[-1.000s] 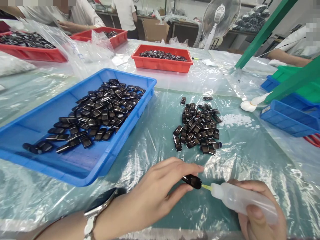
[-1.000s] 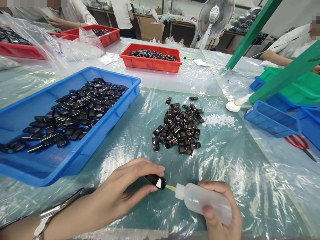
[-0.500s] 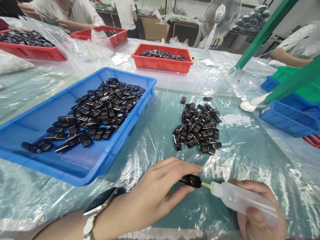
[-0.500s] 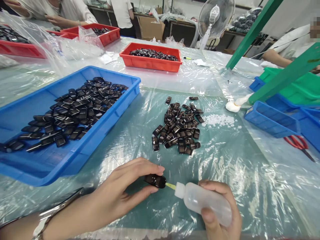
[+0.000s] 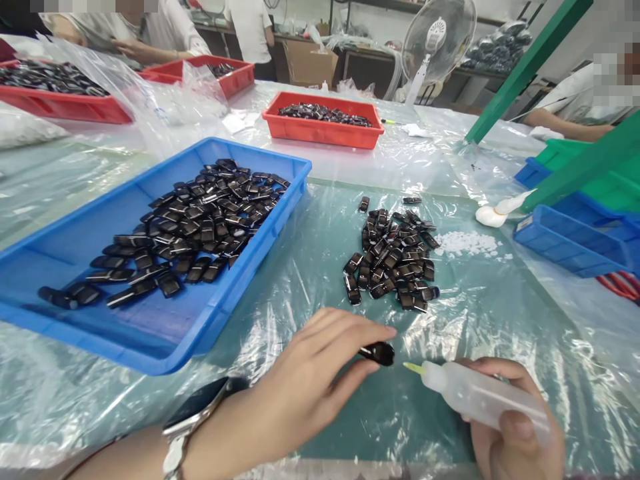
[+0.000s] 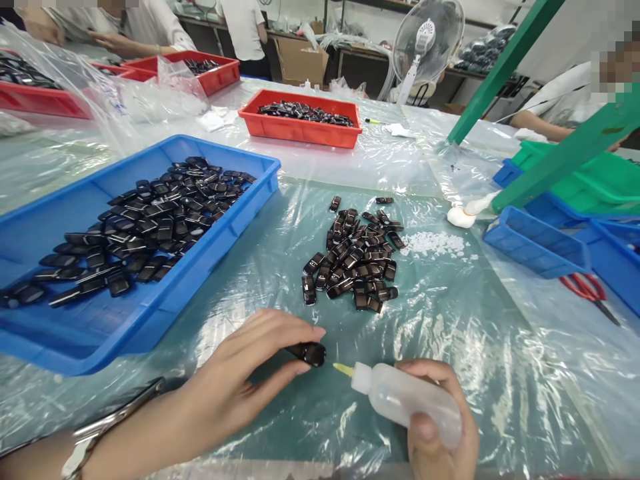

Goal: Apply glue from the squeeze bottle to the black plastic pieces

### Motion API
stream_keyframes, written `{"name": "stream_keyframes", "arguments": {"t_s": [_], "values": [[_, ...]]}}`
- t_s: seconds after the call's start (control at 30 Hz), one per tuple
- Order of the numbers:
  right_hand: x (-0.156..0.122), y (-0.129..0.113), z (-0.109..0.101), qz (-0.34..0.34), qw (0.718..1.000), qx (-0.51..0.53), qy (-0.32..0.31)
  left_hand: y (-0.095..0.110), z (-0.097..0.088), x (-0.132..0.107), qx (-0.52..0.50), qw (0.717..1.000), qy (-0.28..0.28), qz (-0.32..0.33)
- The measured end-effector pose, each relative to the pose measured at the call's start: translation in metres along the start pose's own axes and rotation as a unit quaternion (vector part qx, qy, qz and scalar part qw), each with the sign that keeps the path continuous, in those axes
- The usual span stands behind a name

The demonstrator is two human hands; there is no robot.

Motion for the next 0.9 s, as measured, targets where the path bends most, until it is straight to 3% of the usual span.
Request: {"name": "stream_keyframes", "arguments": {"t_s": [0.23,0.43,0.6,0.8,0.83,0.9], "values": [[0.004,-0.008,0.001,-0.003,0.994,0.087,0.068,-0.026,-0.018,0.008,0.033,0.989,0.12,-0.086],[0.019,0.0,0.013,0.065,0.995,-0.07,-0.035,-0.037,-0.017,0.014,-0.027,0.985,0.118,-0.119],[0.039,0.003,0.03,-0.015,0.989,-0.143,-0.042,-0.04,-0.008,0.011,-0.043,0.988,0.088,-0.123],[0.011,-0.006,0.013,-0.166,0.961,-0.205,0.075,-0.043,-0.006,0.01,-0.054,0.985,0.085,-0.142],[0.005,-0.012,0.013,-0.195,0.954,-0.216,0.075,-0.042,-0.006,0.01,-0.056,0.985,0.085,-0.142],[-0.004,-0.023,0.027,-0.247,0.937,-0.245,0.012,-0.041,-0.005,0.009,-0.06,0.985,0.084,-0.138]]}}
Point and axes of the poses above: each hand's wrist, its own x-axis towards the middle knuckle, its own z-axis out of the palm, y = z × x, the point moved 6 cm from there along x, towards the middle knuckle, and after that the axes turned 9 degrees about y, right-handed, at the moved point
